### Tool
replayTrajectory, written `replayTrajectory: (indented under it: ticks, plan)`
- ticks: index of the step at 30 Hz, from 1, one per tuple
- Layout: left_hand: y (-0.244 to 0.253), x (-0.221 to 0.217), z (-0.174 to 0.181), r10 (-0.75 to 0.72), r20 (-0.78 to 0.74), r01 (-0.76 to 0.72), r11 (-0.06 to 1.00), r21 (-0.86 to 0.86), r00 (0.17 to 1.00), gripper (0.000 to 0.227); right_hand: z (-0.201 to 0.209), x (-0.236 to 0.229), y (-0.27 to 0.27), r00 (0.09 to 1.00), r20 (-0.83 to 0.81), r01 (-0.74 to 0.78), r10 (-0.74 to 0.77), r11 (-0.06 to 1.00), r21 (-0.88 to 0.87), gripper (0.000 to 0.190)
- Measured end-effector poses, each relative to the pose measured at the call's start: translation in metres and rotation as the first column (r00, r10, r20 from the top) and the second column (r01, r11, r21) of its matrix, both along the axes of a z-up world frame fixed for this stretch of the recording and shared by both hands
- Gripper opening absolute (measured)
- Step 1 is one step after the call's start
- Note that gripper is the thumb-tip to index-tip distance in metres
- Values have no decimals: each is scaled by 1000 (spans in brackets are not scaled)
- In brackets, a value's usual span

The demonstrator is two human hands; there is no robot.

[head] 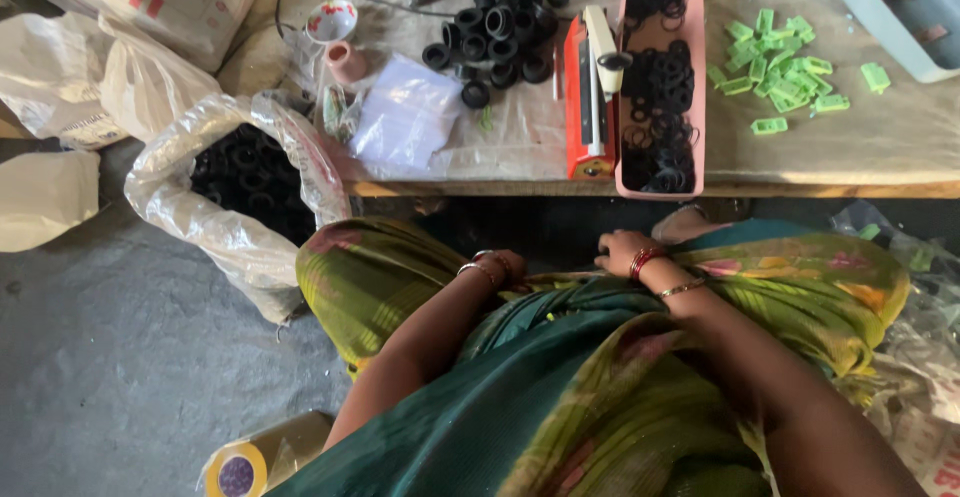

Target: The person sits on the floor and packs black hair ties and green plastic clips into small transparent poly bags. They place the items into the bags, seal them using a handheld heat sealer, and set the finished packages aside. The person repeatedly reaches into a large sack to retrieve more hair ties and uses a pink tray to organize the components.

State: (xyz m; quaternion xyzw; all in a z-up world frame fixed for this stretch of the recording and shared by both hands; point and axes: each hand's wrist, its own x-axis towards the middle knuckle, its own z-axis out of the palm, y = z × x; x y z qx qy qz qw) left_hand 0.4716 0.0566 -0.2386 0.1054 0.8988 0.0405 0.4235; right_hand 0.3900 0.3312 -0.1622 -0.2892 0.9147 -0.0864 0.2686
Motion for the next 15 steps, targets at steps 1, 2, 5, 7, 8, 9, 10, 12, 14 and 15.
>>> replayTrajectory:
  ticks: [1, 2, 5, 7, 8, 9, 10, 12, 14, 15]
  plan:
    - [2, 3, 0, -30, 0, 30, 1000, -4, 1000, 53, -9, 2, 3, 996, 70, -59, 57, 998, 26, 41]
    - [4, 3, 3, -59, -6, 59, 998, -10, 998, 56, -16, 0, 3, 984, 134, -121, 114, 992, 46, 44]
    - [9, 5, 11, -73, -33, 73, 997, -1, 997, 57, -24, 1, 8, 976, 187, -122, 115, 992, 24, 46]
    - [10, 8, 16, -31, -36, 31, 1000, 3, 999, 55, -24, 2, 9, 981, 180, -71, 71, 997, -7, 45]
    - [11, 9, 18, 1, -28, -1, 1000, -1, 1000, 55, -23, 2, 10, 982, 180, -50, 53, 999, -19, 45]
    - [12, 10, 19, 34, -20, -34, 999, -5, 999, 55, -22, 3, 10, 983, 179, -30, 35, 999, -31, 45]
    - [13, 10, 20, 39, -28, -39, 999, -12, 999, 50, -20, 3, 9, 986, 161, -46, 52, 998, -41, 44]
    - [15, 9, 21, 47, -43, -49, 998, -26, 998, 41, -17, 4, 7, 988, 127, -77, 84, 995, -61, 43]
    - [18, 8, 21, 15, -27, -16, 1000, -14, 1000, 44, -15, 3, 5, 988, 138, -61, 68, 997, -52, 42]
    - [19, 8, 21, -1, -18, 1, 1000, -8, 1000, 45, -16, 3, 4, 988, 145, -53, 59, 998, -47, 41]
